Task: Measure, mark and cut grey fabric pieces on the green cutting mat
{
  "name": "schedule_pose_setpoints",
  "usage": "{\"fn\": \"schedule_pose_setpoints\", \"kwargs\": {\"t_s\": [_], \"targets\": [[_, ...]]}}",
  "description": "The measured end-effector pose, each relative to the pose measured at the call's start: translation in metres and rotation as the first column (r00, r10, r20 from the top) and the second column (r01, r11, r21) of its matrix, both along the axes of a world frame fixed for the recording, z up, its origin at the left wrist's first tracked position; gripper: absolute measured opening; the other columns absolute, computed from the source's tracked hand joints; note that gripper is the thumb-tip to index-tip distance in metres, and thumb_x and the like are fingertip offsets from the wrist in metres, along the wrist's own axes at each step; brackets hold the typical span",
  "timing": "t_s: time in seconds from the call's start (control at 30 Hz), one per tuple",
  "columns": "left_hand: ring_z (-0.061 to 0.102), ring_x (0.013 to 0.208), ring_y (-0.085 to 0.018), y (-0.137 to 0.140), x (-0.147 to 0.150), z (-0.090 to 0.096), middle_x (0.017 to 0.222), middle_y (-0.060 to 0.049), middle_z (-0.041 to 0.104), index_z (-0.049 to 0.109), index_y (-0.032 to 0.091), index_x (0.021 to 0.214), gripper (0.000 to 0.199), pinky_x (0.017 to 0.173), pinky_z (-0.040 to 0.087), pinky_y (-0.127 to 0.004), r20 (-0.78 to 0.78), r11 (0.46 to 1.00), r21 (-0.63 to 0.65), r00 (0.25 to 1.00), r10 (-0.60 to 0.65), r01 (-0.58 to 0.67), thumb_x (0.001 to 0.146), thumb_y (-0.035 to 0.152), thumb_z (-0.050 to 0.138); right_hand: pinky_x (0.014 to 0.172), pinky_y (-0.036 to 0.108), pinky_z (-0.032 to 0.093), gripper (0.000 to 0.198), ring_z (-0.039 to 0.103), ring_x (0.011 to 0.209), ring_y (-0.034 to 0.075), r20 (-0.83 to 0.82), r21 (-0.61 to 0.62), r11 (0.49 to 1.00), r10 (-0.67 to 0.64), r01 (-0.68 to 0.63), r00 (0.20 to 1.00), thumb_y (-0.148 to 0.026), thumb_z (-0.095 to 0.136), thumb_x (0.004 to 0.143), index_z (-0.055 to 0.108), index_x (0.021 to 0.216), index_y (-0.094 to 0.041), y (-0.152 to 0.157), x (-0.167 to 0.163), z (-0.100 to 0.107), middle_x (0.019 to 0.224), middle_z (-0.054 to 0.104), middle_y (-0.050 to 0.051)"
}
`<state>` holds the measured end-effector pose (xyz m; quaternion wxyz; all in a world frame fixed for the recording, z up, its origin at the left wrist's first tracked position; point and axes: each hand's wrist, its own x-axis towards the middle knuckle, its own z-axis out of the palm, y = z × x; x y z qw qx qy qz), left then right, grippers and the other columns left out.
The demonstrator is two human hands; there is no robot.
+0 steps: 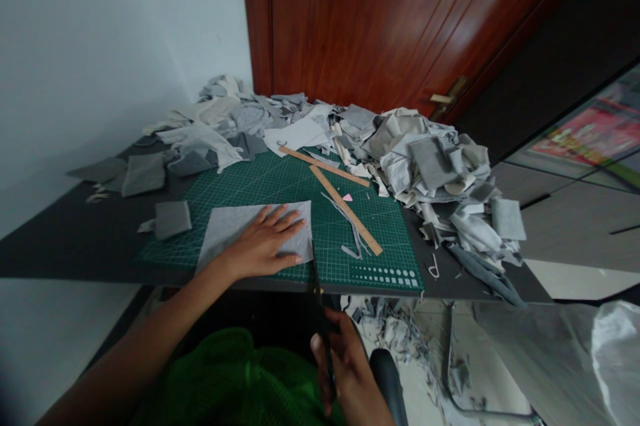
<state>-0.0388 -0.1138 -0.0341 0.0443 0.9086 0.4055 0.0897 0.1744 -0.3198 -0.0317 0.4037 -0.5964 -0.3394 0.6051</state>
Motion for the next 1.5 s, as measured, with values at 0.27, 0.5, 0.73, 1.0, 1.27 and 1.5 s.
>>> {"fn": "schedule_pose_setpoints", "kwargs": {"t_s": [0.27, 0.5, 0.73, 1.0, 1.27, 1.5], "targets": [[0.021, 0.160, -0.036, 0.000, 0.000, 0.000, 0.169, -0.007, 0.037, 0.040, 0.027, 0.160, 0.078, 0.129, 0.009, -0.058, 0.010, 1.000, -0.002, 1.000, -0.003, 0.003, 0.097, 0.072, 0.049, 0.036, 0.017, 0.034, 0.070, 0.038, 0.039, 0.005, -0.017, 0.013, 1.000, 0.001, -0.001, 1.000, -0.071, 0.072, 0.086, 0.053, 0.135, -0.024, 0.000, 0.000, 0.001, 0.064, 0.050, -0.010], [0.019, 0.161, -0.034, 0.000, 0.000, -0.001, 0.170, -0.007, 0.036, 0.040, 0.027, 0.160, 0.079, 0.129, 0.008, -0.056, 0.008, 1.000, 0.000, 1.000, 0.008, -0.008, 0.096, 0.072, 0.049, 0.037, 0.018, 0.034, 0.072, 0.040, 0.040, 0.006, 0.007, 0.021, 1.000, 0.021, -0.021, 1.000, -0.071, 0.069, 0.088, 0.051, 0.138, -0.023, -0.001, 0.001, 0.003, 0.063, 0.053, -0.009], [0.019, 0.161, -0.036, 0.000, 0.000, 0.001, 0.170, -0.008, 0.035, 0.039, 0.025, 0.160, 0.080, 0.129, 0.007, -0.058, 0.009, 1.000, -0.016, 1.000, 0.000, 0.000, 0.097, 0.073, 0.049, 0.037, 0.018, 0.037, 0.073, 0.044, 0.040, 0.007, -0.007, 0.035, 0.999, 0.003, -0.003, 1.000, -0.071, 0.072, 0.086, 0.050, 0.137, -0.024, -0.001, -0.001, 0.004, 0.064, 0.054, -0.009], [0.016, 0.161, -0.037, 0.001, 0.003, -0.005, 0.169, -0.014, 0.035, 0.037, 0.018, 0.161, 0.078, 0.129, 0.008, -0.057, 0.065, 0.995, 0.040, 0.994, 0.091, -0.094, 0.102, 0.068, 0.040, 0.033, 0.015, 0.032, 0.071, 0.037, 0.039, 0.005, -0.142, -0.057, 0.998, -0.036, 0.028, 0.989, -0.070, 0.080, 0.078, 0.052, 0.125, -0.026, 0.006, 0.004, 0.005, 0.066, 0.052, -0.010], [0.022, 0.159, -0.039, 0.000, 0.003, -0.003, 0.168, -0.014, 0.039, 0.040, 0.018, 0.159, 0.076, 0.129, 0.009, -0.059, 0.050, 0.996, 0.018, 0.995, 0.089, -0.090, 0.100, 0.067, 0.046, 0.034, 0.015, 0.031, 0.066, 0.033, 0.041, 0.004, -0.122, -0.020, 0.999, 0.024, -0.027, 0.992, -0.067, 0.078, 0.081, 0.050, 0.123, -0.024, 0.022, 0.011, 0.003, 0.067, 0.047, -0.011], [0.023, 0.159, -0.038, -0.001, 0.003, -0.002, 0.167, -0.013, 0.039, 0.041, 0.018, 0.158, 0.076, 0.129, 0.010, -0.059, 0.037, 0.995, 0.042, 0.995, 0.094, -0.096, 0.101, 0.068, 0.042, 0.035, 0.015, 0.034, 0.072, 0.035, 0.041, 0.005, -0.079, -0.008, 0.998, 0.056, -0.057, 0.995, -0.069, 0.079, 0.080, 0.048, 0.125, -0.023, 0.039, 0.007, 0.009, 0.063, 0.045, -0.013]]}}
